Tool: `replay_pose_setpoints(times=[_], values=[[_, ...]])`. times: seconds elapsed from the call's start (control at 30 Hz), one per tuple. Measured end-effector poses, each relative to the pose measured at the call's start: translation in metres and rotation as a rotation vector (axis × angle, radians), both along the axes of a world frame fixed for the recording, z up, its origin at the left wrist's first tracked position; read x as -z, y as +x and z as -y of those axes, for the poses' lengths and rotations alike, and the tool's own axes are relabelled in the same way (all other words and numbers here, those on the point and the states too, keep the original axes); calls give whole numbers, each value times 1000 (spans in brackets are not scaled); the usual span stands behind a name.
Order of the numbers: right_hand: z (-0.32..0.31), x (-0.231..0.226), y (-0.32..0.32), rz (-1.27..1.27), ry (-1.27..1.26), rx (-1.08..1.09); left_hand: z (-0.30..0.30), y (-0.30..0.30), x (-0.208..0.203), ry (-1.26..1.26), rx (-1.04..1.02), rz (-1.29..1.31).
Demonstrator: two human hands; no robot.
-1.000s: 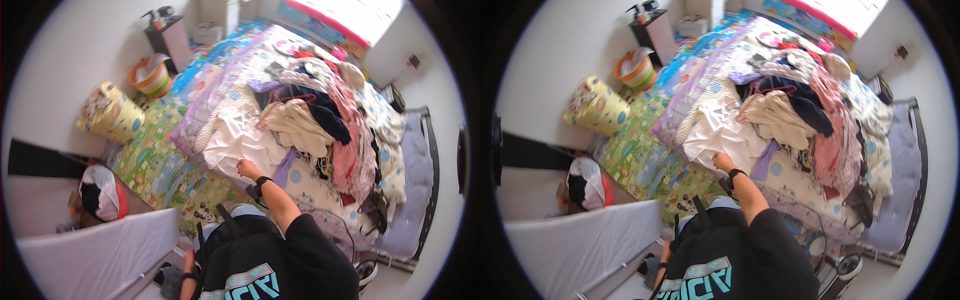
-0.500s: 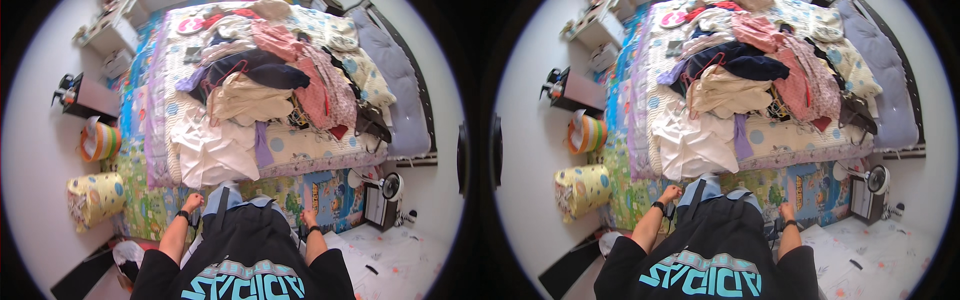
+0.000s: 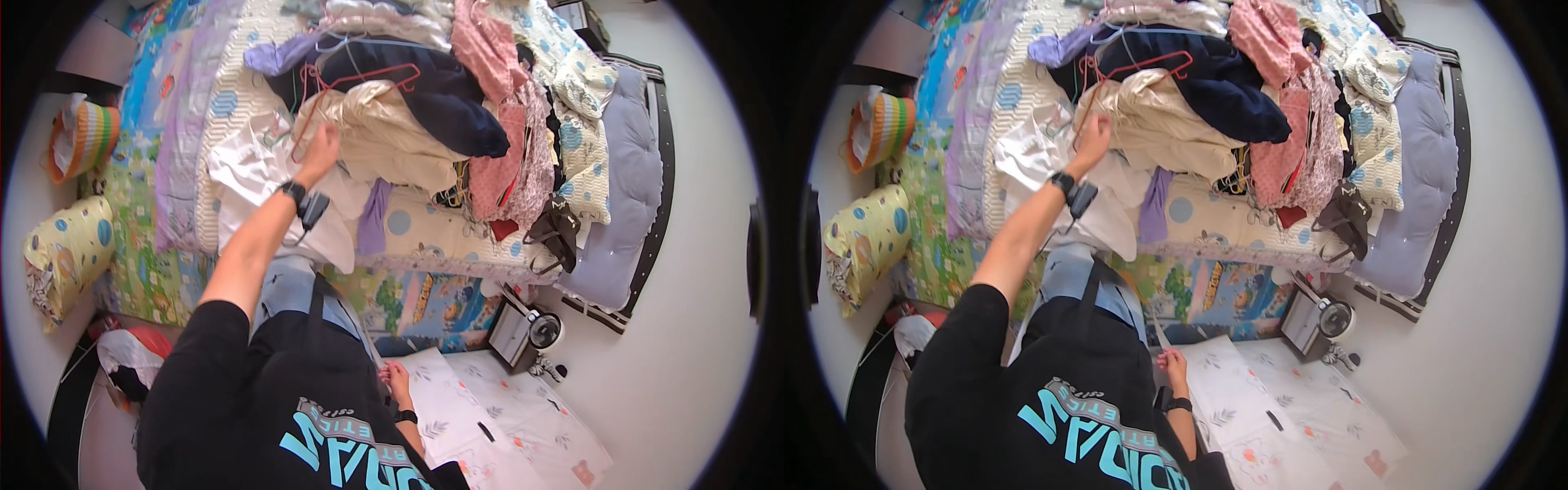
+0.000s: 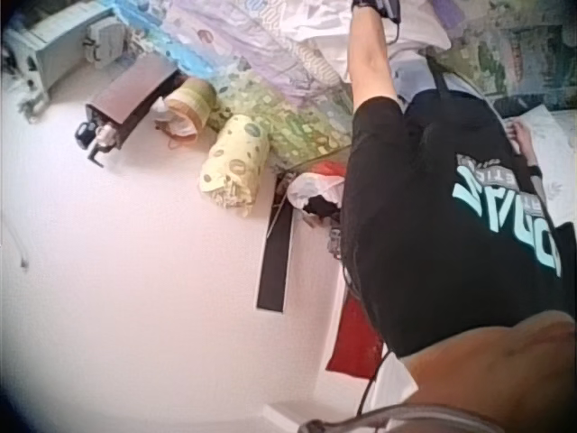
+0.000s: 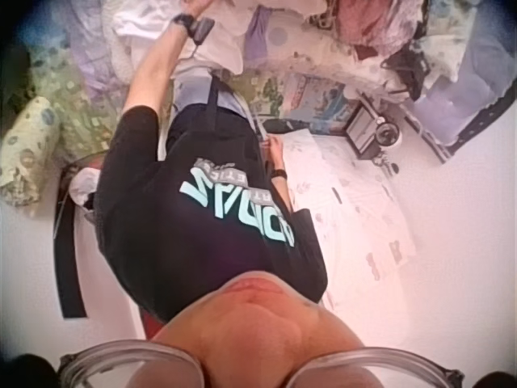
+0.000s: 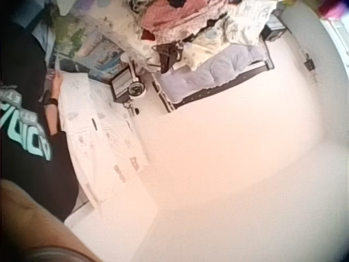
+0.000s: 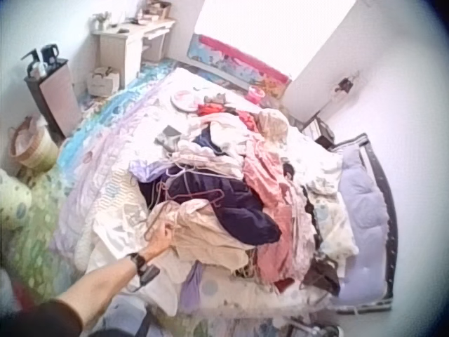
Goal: The recorder is hanging various pieces of clothing onto hangers and placing them in a wardrobe.
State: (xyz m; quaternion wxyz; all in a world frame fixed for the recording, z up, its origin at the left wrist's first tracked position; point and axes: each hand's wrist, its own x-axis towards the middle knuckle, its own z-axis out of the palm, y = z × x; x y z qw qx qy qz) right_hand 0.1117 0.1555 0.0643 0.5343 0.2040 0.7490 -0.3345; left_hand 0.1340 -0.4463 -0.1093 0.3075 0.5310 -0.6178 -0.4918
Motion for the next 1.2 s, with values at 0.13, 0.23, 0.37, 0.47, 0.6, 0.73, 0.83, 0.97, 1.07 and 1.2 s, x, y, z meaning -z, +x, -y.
replay_pose_setpoints(times=[0.13, 0.23, 0.37, 0.47, 0.6, 0.73, 0.83, 0.97, 1.07, 1.2], values=[[-4, -20, 2, -34, 71, 32, 66, -78, -25, -425, 160, 102], [-20, -32, 15, -26, 162, -12, 85, -123, -33, -295, 267, 365], [-37, -35, 22, -35, 102, 63, 74, -128, -36, -58, 510, 490], [-38, -21, -1, -25, 113, -206, 25, -100, -41, -175, 614, 385], [-4, 18, -85, -98, -55, -589, -60, -69, -51, -191, 578, 427], [93, 55, -218, -246, -165, -660, -156, -72, -62, -297, 710, 586], [185, 61, -294, -528, -191, -848, -222, -92, -76, -202, 781, 647], [275, 70, -306, -613, -565, -1081, -261, -118, -88, -314, 972, 791], [294, 75, -288, -352, -515, -1376, -280, -130, -96, -241, 1182, 1009], [297, 68, -251, 125, -407, -1024, -290, -134, -110, -302, 955, 1031]])
